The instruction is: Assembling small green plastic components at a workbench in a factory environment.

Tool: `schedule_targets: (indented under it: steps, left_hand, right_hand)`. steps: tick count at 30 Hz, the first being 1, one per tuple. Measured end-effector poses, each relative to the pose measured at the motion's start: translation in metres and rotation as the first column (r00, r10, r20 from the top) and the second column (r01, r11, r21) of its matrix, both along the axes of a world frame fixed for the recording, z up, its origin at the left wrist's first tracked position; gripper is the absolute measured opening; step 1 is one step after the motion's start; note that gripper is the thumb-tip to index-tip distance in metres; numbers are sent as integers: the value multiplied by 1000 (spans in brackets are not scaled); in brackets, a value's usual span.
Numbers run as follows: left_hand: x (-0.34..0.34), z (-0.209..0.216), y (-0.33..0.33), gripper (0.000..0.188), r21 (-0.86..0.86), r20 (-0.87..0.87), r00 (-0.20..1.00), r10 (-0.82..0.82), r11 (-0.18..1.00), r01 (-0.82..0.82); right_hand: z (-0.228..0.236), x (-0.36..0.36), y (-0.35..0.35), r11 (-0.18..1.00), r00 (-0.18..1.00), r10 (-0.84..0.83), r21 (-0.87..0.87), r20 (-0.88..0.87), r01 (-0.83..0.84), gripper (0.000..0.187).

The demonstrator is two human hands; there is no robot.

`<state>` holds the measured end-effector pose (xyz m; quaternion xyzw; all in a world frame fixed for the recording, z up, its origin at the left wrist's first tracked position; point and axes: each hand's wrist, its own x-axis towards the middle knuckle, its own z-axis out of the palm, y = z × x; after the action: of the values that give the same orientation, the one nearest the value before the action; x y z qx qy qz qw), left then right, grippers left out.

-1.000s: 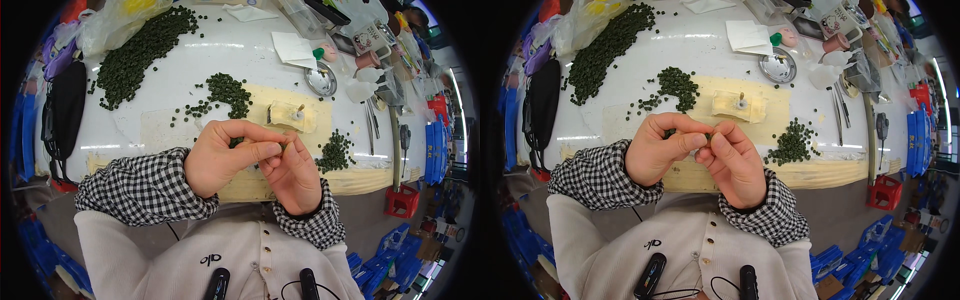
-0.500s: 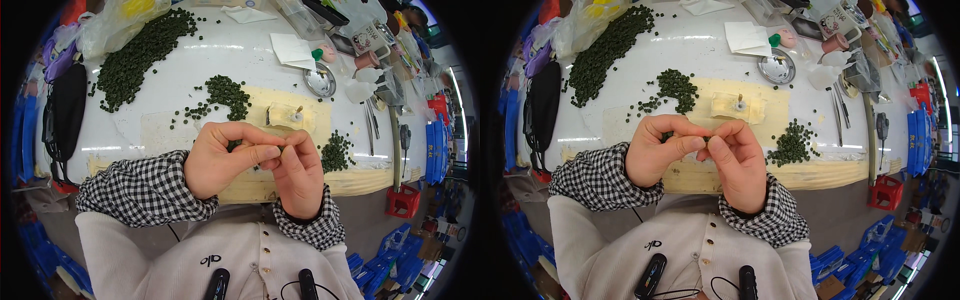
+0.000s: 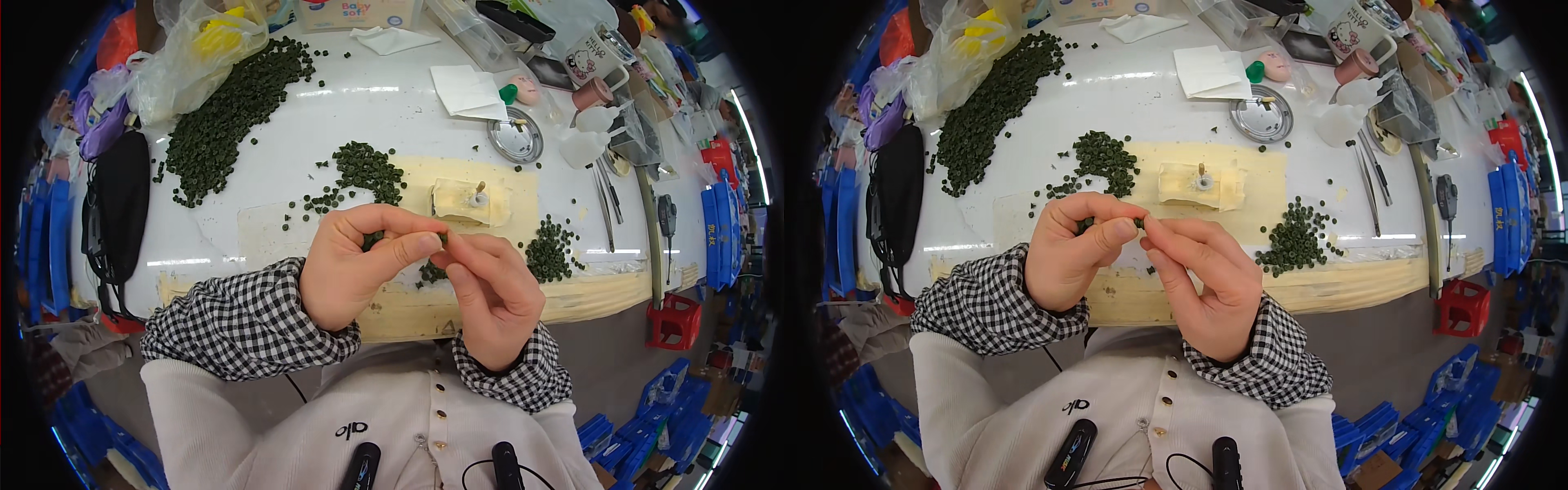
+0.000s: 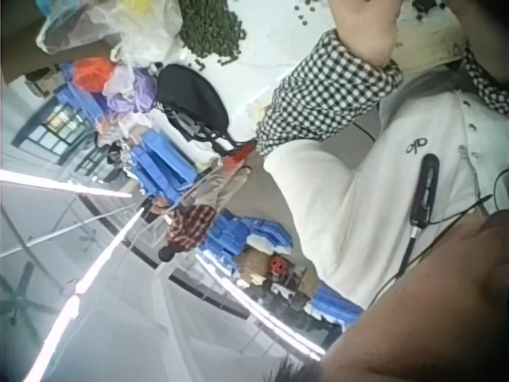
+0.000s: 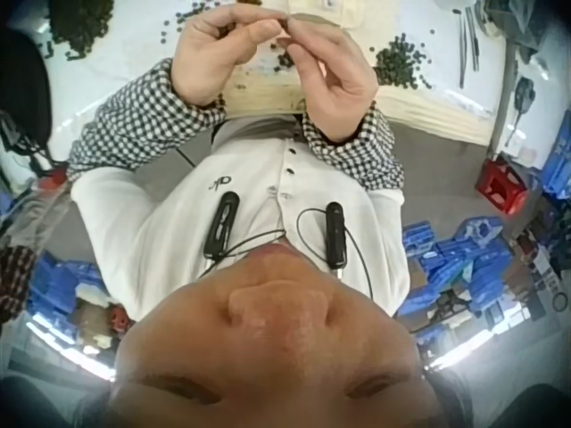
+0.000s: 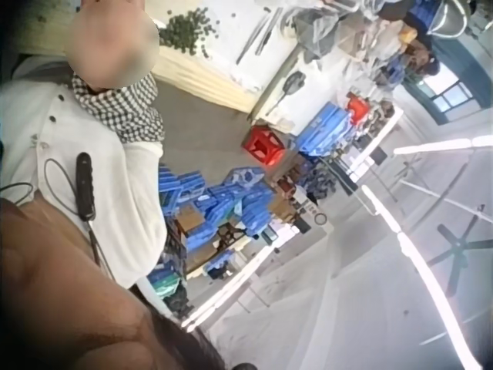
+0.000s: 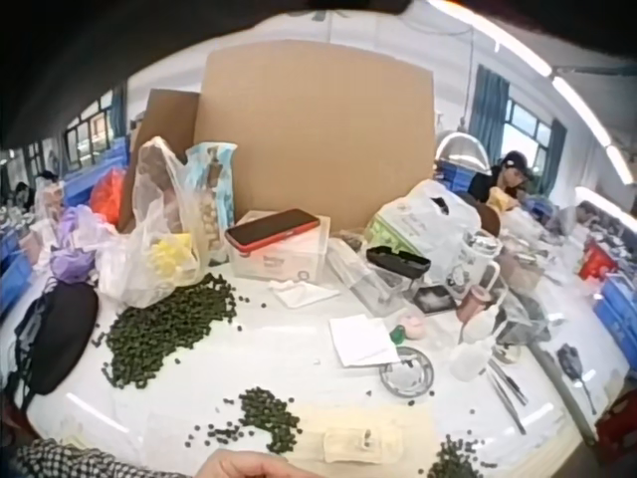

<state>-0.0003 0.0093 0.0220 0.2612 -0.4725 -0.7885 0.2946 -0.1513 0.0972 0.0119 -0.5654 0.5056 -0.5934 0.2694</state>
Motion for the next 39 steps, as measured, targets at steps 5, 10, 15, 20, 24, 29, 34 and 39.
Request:
schedule_targets:
  steps: [5,10,15,20,24,29,34,39]
  left_hand:
    - [-1,-3,0,16,41,-30,999,14,999,-13]
    - [-1,-4,-1,15,-22,-36,998,54,998,-54]
    - [-1,6,-1,16,-291,214,968,128,955,-62]
    - [0,-6,0,19,-403,150,978,146,912,-74]
    - [0,-4,-2,21,-462,169,975,142,886,-49]
    - [0,-3,-3,19,-541,168,972,162,840,-47]
    - [0,-2,-4,19,-605,180,970,166,796,-24]
    - [0,-3,-5,19,-631,171,972,161,775,-17]
  right_hand:
    - [0,-1,1,999,1000,31,19,7,-31,30]
    - [0,0,0,999,999,43,32,21,-44,30]
    - [0,-2,-1,999,999,23,29,-28,-22,30]
    - [0,-4,0,1000,998,20,20,-58,-19,31]
    - [0,-6,1,999,999,32,18,-41,-32,31]
    - [-1,-8,1,999,999,39,33,-33,-38,30]
    - [0,-11,1,998,997,40,42,-59,-38,29]
    - [2,-13,1,998,996,50,47,-79,-47,29]
